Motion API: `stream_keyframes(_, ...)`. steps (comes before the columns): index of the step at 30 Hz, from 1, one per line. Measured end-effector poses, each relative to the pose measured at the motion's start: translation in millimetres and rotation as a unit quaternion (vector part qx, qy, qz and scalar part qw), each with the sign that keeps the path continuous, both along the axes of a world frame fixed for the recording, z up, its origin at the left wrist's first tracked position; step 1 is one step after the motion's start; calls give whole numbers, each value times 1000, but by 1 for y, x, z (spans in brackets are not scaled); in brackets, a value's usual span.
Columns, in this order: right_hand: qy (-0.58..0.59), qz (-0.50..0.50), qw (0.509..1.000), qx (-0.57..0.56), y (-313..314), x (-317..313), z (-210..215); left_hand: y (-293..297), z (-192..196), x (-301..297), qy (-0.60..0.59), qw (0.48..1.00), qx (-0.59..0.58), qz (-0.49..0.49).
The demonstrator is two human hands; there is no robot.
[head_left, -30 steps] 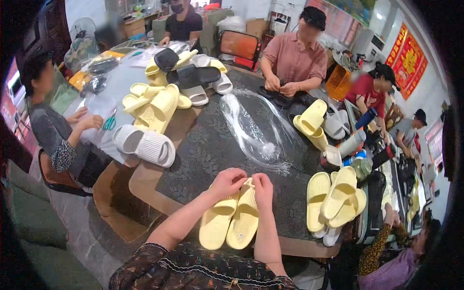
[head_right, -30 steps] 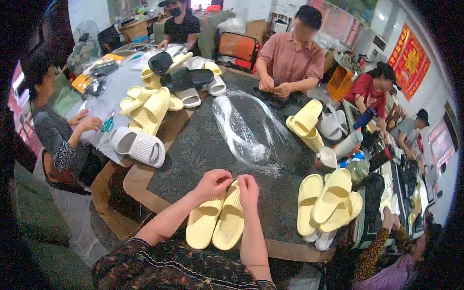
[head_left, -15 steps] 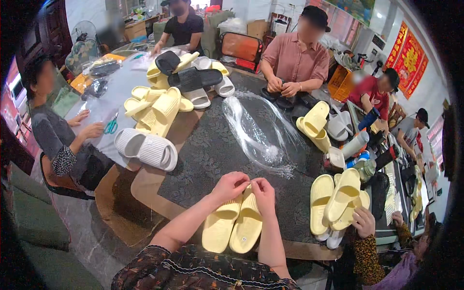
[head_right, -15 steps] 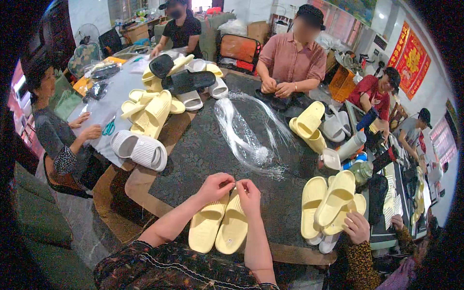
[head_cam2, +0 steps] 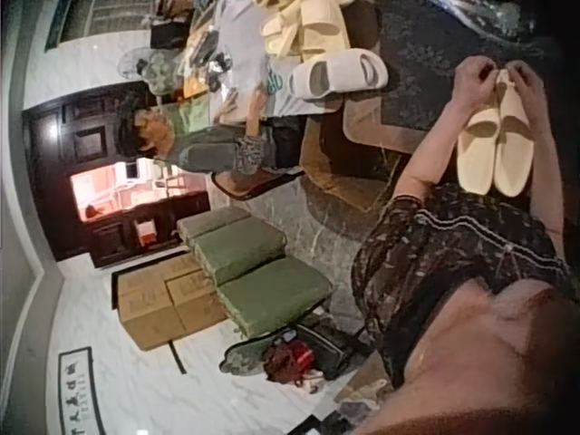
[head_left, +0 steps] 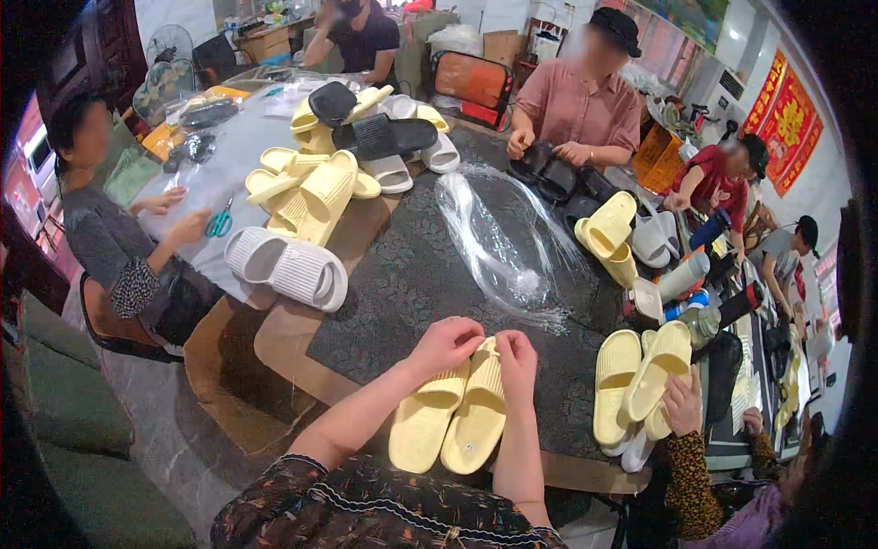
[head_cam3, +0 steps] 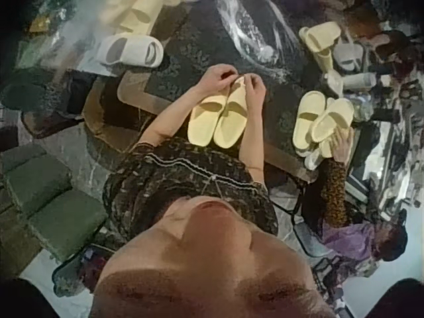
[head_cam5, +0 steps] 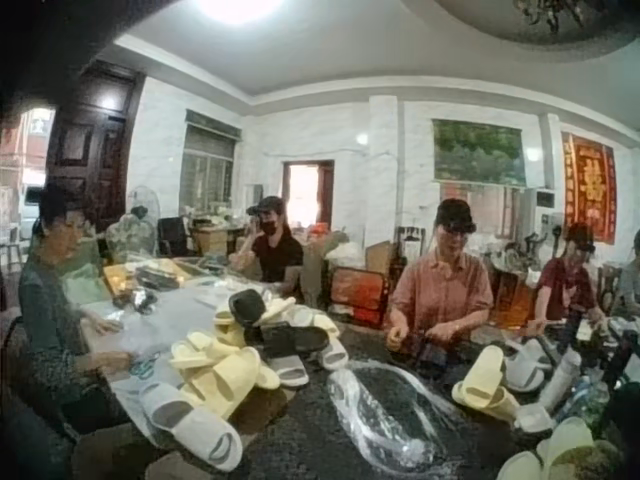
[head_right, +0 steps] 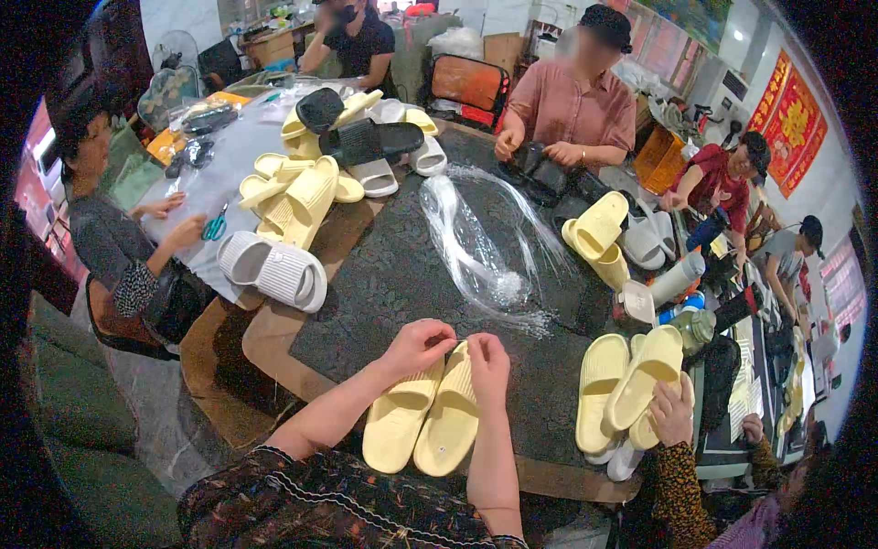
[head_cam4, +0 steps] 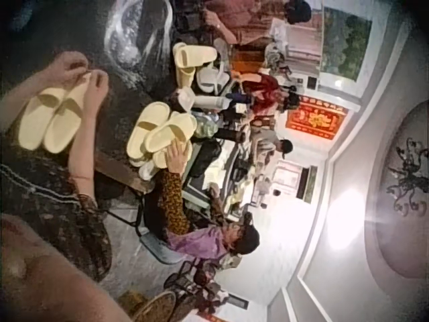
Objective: The person pairs slide sandals by threading plastic fasteners through the sides of each pair and securing the ends together by hand.
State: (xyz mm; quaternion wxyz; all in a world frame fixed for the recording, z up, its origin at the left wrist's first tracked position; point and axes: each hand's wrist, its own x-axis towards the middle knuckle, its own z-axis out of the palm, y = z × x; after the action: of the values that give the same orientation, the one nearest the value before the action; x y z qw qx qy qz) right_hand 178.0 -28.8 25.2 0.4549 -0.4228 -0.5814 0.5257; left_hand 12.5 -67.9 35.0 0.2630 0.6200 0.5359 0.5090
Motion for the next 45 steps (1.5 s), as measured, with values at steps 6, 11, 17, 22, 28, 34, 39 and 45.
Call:
stream_keyframes(6, 16, 4, 1000, -3, 0, 0, -2, 1, -1, -1, 22, 1000, 18, -9)
stream_keyframes(11, -51, 30, 998, 8, -4, -3, 6, -1, 0, -3, 22, 1000, 6, -18)
stream_keyframes(17, 18, -35, 999, -11, 1, 0, -5, 2, -8, -1, 29, 998, 56, 8)
stream_keyframes(22, -44, 24, 998, 41, -1, -1, -1, 1, -2, -1, 34, 998, 50, -14)
stream_keyframes(28, -16, 2, 1000, 10, -4, -2, 3, 1, -4, -2, 40, 998, 50, -14)
stream_keyframes(34, 41, -29, 999, 6, -2, 3, -6, 0, 0, 2, 11, 999, 45, -14)
stream_keyframes(39, -76, 18, 995, 65, -5, -4, 6, 2, -3, -2, 25, 999, 34, 1)
stream_keyframes(45, -32, -14, 998, 55, -2, -2, 3, 4, 4, 2, 36, 999, 23, -4)
